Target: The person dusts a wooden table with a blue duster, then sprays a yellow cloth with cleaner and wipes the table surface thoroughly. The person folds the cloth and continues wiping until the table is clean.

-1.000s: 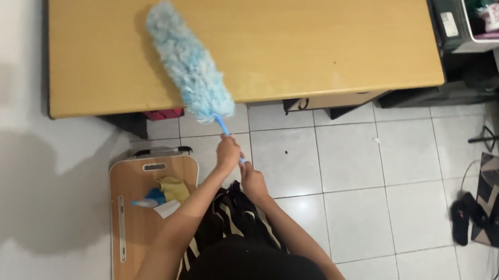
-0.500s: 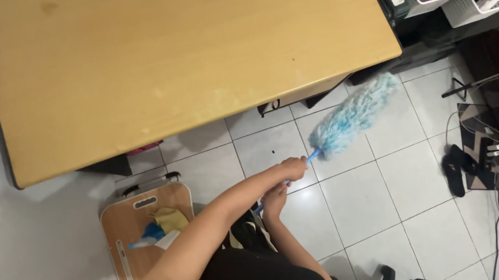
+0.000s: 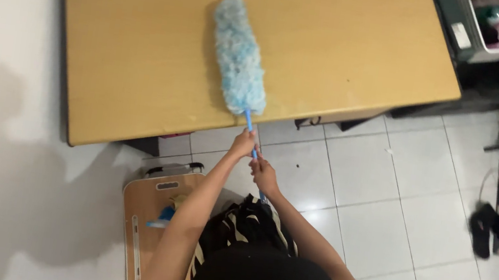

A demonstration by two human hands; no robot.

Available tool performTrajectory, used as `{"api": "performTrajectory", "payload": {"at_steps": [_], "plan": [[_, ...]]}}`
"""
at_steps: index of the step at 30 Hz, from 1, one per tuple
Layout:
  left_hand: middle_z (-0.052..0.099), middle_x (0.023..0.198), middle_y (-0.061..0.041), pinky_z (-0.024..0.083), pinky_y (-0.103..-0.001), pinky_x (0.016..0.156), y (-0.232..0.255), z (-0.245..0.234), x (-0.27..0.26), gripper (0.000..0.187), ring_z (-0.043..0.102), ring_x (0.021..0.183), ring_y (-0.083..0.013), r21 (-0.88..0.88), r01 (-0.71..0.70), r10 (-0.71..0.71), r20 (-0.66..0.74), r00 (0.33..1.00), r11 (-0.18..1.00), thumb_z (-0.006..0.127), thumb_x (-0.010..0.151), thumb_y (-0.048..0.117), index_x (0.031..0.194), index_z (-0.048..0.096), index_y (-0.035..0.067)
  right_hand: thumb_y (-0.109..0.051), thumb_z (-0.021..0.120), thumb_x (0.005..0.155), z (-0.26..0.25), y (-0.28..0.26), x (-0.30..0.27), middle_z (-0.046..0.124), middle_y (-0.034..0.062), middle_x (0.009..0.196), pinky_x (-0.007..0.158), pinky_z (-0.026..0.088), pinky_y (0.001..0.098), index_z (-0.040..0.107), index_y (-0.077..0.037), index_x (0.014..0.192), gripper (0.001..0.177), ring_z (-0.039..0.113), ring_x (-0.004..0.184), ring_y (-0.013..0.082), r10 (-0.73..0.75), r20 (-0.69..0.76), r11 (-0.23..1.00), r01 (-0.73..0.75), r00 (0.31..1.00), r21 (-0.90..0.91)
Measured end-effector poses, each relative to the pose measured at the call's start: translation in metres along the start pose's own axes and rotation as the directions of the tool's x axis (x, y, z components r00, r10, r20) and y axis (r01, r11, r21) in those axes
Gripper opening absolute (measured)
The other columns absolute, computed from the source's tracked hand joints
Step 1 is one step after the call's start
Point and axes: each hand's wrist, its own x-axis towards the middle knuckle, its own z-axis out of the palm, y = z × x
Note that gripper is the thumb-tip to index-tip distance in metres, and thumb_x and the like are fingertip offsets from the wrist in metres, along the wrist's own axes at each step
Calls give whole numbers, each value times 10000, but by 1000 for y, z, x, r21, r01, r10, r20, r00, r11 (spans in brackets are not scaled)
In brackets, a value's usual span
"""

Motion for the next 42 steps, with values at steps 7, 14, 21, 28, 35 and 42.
{"api": "performTrajectory", "payload": {"at_steps": [7, 14, 21, 28, 35, 42], "plan": [[787, 867, -145, 632, -396, 658, -18, -23, 13, 418, 769, 713, -280, 2, -309, 307, -129, 943, 951, 492, 1056, 403, 1042, 640, 12, -299, 538, 1089, -2, 6, 58, 681, 107, 806, 668, 519, 350, 709, -83, 1181, 291, 625, 708, 185, -254, -38, 964, 250, 966, -88], [543, 1414, -161, 381, -589, 1099, 37, -51, 29, 481, 483, 1334, -355, 609, -352, 594, -250, 765, 711, 582, 1003, 388, 1377, 571, 86, -293, 514, 1083, -106, -56, 126, 624, 169, 723, 608, 479, 421, 689, -73, 1124, 284, 576, 640, 258, -262, -354, 955, 189, 898, -228], [154, 1680, -161, 31, -690, 1173, 61, -165, 0, 891, 62, 1539, -355, 836, 194, 657, -528, 538, 513, 465, 874, 682, 1585, 227, 202, -250, 509, 1083, -163, -56, 282, 692, 258, 833, 627, 506, 525, 620, -55, 1351, 349, 675, 739, 443, -398, -498, 866, 137, 770, -481], [148, 1717, -190, 42, -766, 1129, 30, -164, 17, 836, 87, 1579, -381, 770, 257, 537, -604, 590, 584, 427, 954, 716, 1641, 243, 277, -178, 470, 1044, -3, -67, 279, 682, 248, 767, 561, 491, 557, 496, -131, 1505, 465, 660, 629, 420, -386, 161, 681, 398, 908, -614], [247, 1677, -165, 127, -713, 1190, 5, -187, 18, 792, 169, 1565, -370, 772, 173, 529, -562, 636, 612, 518, 950, 569, 1598, 330, 153, -180, 497, 1017, 29, -177, 319, 692, 183, 850, 636, 541, 529, 548, -206, 1449, 436, 676, 726, 401, -641, 442, 317, 740, 628, -593], [391, 1629, -217, 203, -615, 1248, -37, -241, -17, 526, 288, 1536, -396, 618, 218, 543, -777, 318, 756, 538, 1051, 308, 1522, 492, 79, -252, 452, 1104, 49, -216, 450, 683, 275, 887, 701, 517, 573, 496, -246, 1509, 407, 661, 782, 472, -386, 433, 402, 571, 814, -716]]}}
